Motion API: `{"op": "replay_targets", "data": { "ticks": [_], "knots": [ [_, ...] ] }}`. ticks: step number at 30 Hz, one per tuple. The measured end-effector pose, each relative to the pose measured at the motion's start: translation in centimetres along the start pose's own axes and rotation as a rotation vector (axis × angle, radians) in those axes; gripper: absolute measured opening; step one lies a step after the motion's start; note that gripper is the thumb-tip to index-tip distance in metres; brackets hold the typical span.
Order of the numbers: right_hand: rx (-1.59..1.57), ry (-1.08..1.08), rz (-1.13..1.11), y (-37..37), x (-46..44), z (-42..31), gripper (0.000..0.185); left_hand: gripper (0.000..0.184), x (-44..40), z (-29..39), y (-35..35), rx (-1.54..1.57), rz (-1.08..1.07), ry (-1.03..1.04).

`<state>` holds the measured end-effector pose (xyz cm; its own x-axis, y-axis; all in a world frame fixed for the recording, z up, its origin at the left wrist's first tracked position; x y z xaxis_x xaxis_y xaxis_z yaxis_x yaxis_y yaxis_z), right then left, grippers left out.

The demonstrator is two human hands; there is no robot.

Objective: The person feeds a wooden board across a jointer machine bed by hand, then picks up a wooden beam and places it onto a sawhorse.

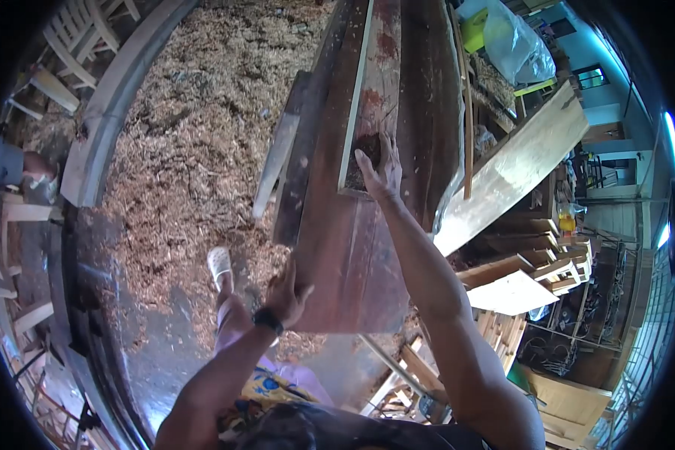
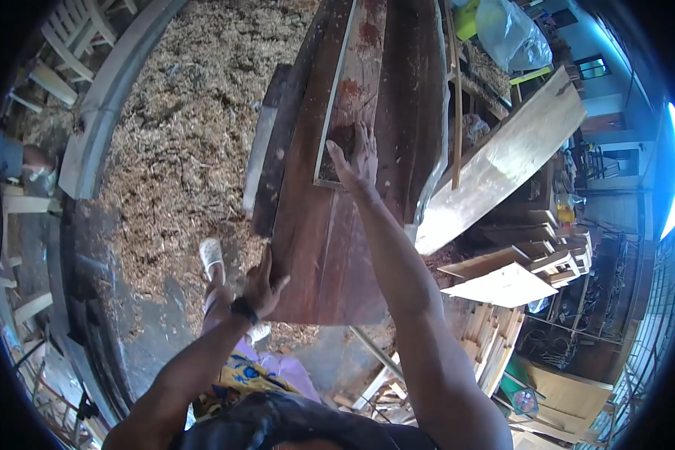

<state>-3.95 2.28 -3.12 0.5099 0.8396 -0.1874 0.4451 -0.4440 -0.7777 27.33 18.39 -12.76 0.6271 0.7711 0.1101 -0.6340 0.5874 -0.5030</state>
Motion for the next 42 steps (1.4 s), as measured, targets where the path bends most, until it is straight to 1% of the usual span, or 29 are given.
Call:
{"op": "replay_targets", "data": {
  "ticks": [1, 3, 4, 5, 7, 8, 10, 11, 12, 13, 14, 15, 16, 18, 19, 21, 23, 24, 27, 29, 31, 32, 35, 37, 39, 40, 41, 42],
  "knots": [
    [0.008, 0.012, -0.01, 0.3, -1.2, 0.1, 0.097, 0.09, 0.0, 0.2, 0.1, -0.018, -0.051, -0.04],
    [0.014, 0.03, -0.004, 0.8, -3.7, 0.2, 0.096, 0.089, -0.2, 0.7, -0.5, -0.012, -0.072, -0.058],
    [0.024, 0.054, -0.019, 1.1, -4.7, 0.3, 0.095, 0.089, -0.1, 0.3, -0.2, -0.032, -0.118, -0.077],
    [0.019, 0.056, -0.005, 1.3, -5.8, 0.2, 0.095, 0.096, 0.0, 0.3, -0.4, -0.134, -0.009, 0.146],
    [0.001, 0.089, -0.03, 1.9, -8.5, 0.5, 0.093, 0.082, -1.0, 0.6, -2.4, 0.017, -0.234, 0.006],
    [0.013, 0.083, 0.0, 2.1, -9.8, 0.6, 0.091, 0.082, -2.8, 0.1, -4.3, 0.008, -0.236, 0.019],
    [-0.003, 0.105, -0.009, 2.4, -12.2, 0.6, 0.091, 0.06, -6.6, 0.4, -6.8, 0.026, -0.413, 0.256],
    [-0.017, 0.123, -0.029, 2.7, -13.3, 0.5, 0.091, 0.052, -10.1, -0.6, -8.3, -0.052, -0.395, 0.222],
    [0.054, 0.118, 0.011, 2.7, -14.3, 0.3, 0.091, 0.045, -14.8, -1.1, -10.2, -0.13, -0.377, 0.19],
    [0.053, 0.128, 0.022, 3.0, -15.5, 0.5, 0.091, 0.04, -19.9, 0.2, -14.2, -0.137, -0.157, 0.18],
    [0.067, 0.121, 0.028, 3.3, -16.5, 1.0, 0.091, 0.04, -24.8, -0.7, -16.0, -0.104, 0.087, 0.309],
    [0.081, 0.114, 0.031, 3.5, -17.4, 1.3, 0.091, 0.035, -30.2, 1.3, -18.9, 0.019, -0.061, 0.058],
    [0.126, 0.069, 0.066, 3.5, -18.3, 1.1, 0.083, 0.049, -34.5, 0.9, -19.8, -0.095, 0.097, 0.242],
    [0.139, 0.09, 0.071, 3.7, -19.8, 1.1, 0.084, 0.053, -42.6, -1.0, -19.6, -0.401, 0.35, 0.298],
    [0.15, 0.095, 0.074, 3.8, -20.4, 1.0, 0.084, 0.053, -45.4, -1.6, -18.3, -0.403, 0.334, 0.302],
    [0.15, 0.099, 0.076, 3.8, -21.6, 1.0, 0.087, 0.055, -49.9, -4.5, -13.9, -0.08, -0.024, -0.091],
    [0.154, 0.097, 0.065, 4.0, -22.8, 1.8, 0.088, 0.045, -50.2, -3.0, -14.3, -0.118, 0.08, -0.076],
    [0.156, 0.107, 0.063, 4.0, -23.4, 2.1, 0.088, 0.042, -50.0, -3.1, -14.3, -0.049, 0.201, 0.008],
    [0.14, 0.14, 0.043, 4.1, -25.0, 2.2, 0.09, 0.042, -49.6, -3.2, -14.1, -0.139, 0.176, -0.015],
    [0.063, 0.168, -0.009, 4.4, -26.5, 2.6, 0.097, 0.043, -49.8, -3.1, -14.3, -0.116, 0.147, -0.004],
    [0.061, 0.147, 0.014, 4.3, -28.4, 2.5, 0.096, 0.043, -49.6, -3.0, -14.2, -0.113, 0.096, -0.03],
    [0.062, 0.115, 0.029, 4.4, -29.6, 2.3, 0.095, 0.042, -49.4, -2.6, -14.5, -0.111, 0.136, -0.02],
    [0.042, 0.13, 0.029, 5.4, -33.4, 3.4, 0.094, 0.036, -49.4, -3.3, -14.0, -0.139, 0.073, -0.042],
    [0.034, 0.146, 0.003, 5.8, -36.2, 3.7, 0.093, 0.035, -49.5, -3.2, -14.1, -0.135, 0.072, -0.038],
    [0.085, 0.149, 0.023, 6.3, -38.8, 4.0, 0.094, 0.034, -49.6, -3.2, -14.0, -0.107, 0.068, -0.04],
    [0.104, 0.155, 0.015, 6.7, -40.2, 4.3, 0.094, 0.031, -49.4, -3.2, -14.0, -0.18, 0.045, -0.047],
    [0.101, 0.156, 0.014, 6.9, -41.7, 4.6, 0.094, 0.031, -49.5, -3.3, -14.0, -0.182, 0.045, -0.049],
    [0.098, 0.153, 0.019, 7.1, -43.0, 4.7, 0.093, 0.034, -49.7, -2.6, -14.3, -0.191, 0.06, 0.023]
  ]
}}
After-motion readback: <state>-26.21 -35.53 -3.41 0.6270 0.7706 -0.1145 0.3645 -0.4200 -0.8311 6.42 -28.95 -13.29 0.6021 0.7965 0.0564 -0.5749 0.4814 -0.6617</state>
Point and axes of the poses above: each hand's wrist, its own x-axis away from the middle knuckle, its own y-axis out of the palm, z = x × y, the point moved 7 cm from there along -x, towards the middle knuckle, and after that the axes turned 7 degrees about y, right-handed, at the moved point
